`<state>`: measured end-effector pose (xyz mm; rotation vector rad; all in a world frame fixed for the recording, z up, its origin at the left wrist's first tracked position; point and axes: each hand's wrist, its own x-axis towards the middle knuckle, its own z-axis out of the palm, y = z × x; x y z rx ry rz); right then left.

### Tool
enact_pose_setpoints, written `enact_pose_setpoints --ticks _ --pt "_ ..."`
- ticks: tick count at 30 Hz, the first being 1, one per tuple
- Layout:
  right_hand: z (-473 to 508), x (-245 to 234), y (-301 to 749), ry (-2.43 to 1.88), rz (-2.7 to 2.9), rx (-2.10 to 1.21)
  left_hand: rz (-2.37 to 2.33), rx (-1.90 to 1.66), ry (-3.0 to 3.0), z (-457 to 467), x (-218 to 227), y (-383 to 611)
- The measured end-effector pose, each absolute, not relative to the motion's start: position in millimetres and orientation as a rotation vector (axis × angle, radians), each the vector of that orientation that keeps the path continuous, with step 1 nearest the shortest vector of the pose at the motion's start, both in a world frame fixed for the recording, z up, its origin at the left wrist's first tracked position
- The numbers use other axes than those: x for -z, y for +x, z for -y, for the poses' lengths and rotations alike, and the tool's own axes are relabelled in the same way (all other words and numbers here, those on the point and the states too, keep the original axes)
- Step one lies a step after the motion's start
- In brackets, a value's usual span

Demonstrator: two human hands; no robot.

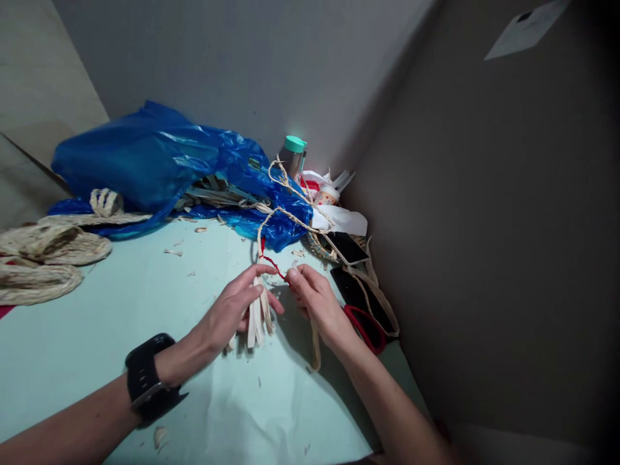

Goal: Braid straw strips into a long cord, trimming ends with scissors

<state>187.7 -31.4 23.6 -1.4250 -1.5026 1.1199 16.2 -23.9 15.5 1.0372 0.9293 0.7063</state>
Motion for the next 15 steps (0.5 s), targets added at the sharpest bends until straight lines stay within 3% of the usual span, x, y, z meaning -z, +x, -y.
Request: enact_pose_setpoints --ticks 10,15 --pt "50 -33 184 -1.618 1.778 -0.852 -1.011 -0.758 1.019 24 -18 19" --pt "54 -28 187 -1.501 1.891 -1.035 -0.969 -0.759 0.963 24 -17 22"
